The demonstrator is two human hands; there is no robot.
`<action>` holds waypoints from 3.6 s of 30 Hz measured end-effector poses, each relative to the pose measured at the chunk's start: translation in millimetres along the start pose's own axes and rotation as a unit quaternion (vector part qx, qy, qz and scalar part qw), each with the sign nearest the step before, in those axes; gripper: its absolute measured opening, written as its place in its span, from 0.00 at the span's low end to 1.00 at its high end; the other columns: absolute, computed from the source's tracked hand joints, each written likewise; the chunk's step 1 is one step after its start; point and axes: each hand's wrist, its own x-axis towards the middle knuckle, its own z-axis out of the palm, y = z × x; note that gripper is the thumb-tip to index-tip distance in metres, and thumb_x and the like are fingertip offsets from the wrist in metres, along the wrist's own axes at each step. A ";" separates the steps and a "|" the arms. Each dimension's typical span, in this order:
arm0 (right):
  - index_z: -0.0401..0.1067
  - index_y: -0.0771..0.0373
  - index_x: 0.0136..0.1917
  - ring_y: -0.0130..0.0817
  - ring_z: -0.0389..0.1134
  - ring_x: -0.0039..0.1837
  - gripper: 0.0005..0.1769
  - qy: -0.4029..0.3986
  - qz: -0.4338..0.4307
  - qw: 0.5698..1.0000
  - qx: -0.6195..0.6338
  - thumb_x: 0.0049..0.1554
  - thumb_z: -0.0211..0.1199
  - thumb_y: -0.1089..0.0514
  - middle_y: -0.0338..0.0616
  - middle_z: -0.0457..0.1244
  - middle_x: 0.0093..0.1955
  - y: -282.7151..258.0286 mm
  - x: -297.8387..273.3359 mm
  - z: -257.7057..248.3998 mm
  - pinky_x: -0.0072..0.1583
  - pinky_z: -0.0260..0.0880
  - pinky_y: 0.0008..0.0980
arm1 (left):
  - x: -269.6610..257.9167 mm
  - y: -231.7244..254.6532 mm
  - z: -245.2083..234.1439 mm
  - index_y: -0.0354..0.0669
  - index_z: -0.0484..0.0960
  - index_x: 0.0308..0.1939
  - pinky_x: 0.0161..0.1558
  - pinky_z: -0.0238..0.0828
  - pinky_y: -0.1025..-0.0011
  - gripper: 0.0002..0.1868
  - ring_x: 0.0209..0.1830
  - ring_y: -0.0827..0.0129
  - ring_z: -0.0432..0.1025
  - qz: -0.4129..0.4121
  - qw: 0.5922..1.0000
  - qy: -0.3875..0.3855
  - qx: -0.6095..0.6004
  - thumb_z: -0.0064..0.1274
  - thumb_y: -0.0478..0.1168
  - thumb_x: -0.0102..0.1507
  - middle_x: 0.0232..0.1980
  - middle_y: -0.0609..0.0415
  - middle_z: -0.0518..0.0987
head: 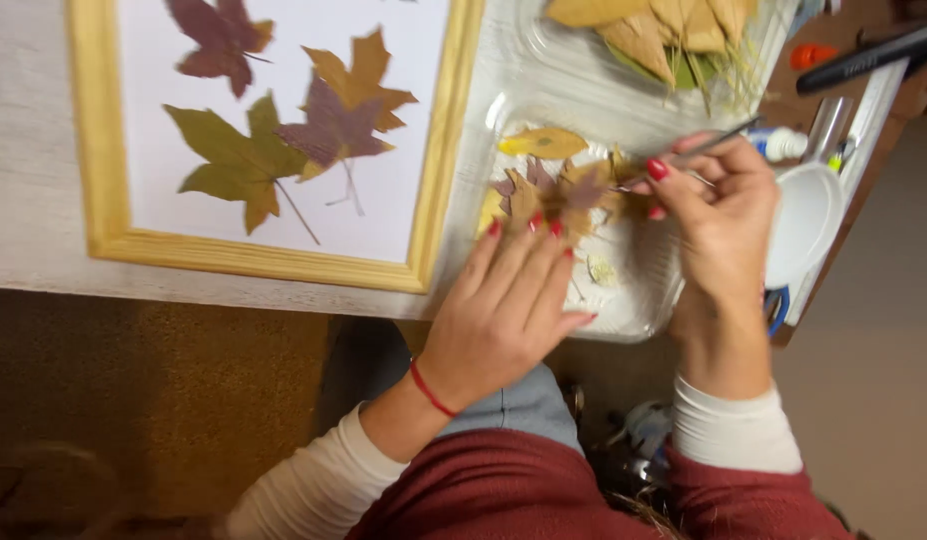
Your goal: The recorder is creating a framed artwork by selecting and arranging various dried leaves from a container onto a white sheet of paper inside a frame, using tweezers for precise placement and a pen or brush to adjust them.
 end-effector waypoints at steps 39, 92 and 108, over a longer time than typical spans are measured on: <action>0.71 0.73 0.61 0.34 0.70 0.50 0.05 -0.148 -0.132 0.971 -0.130 0.74 0.64 0.71 0.47 0.67 0.52 -77.0 77.4 50.9 0.52 0.72 0.30 | -68.0 -46.8 -50.6 0.34 0.82 0.54 0.70 0.64 0.44 0.21 0.67 0.48 0.73 0.028 0.993 0.093 -0.061 0.67 0.45 0.65 0.60 0.44 0.80; 0.63 0.71 0.62 0.32 0.72 0.45 0.15 -0.008 0.043 0.993 0.108 0.67 0.65 0.76 0.51 0.68 0.51 -5.5 -84.4 -11.5 0.48 0.76 0.25 | 0.0 13.5 -2.6 0.34 0.82 0.58 0.68 0.73 0.57 0.13 0.65 0.53 0.76 0.096 0.992 0.074 -0.023 0.48 0.34 0.73 0.61 0.43 0.81; 0.63 0.70 0.61 0.32 0.70 0.41 0.14 0.066 0.018 0.984 0.165 0.67 0.64 0.74 0.53 0.68 0.48 -0.8 -77.5 -24.8 0.43 0.74 0.28 | 6.7 36.9 37.7 0.24 0.78 0.59 0.59 0.76 0.72 0.16 0.55 0.67 0.78 -0.425 0.487 0.143 -0.749 0.56 0.26 0.68 0.56 0.43 0.83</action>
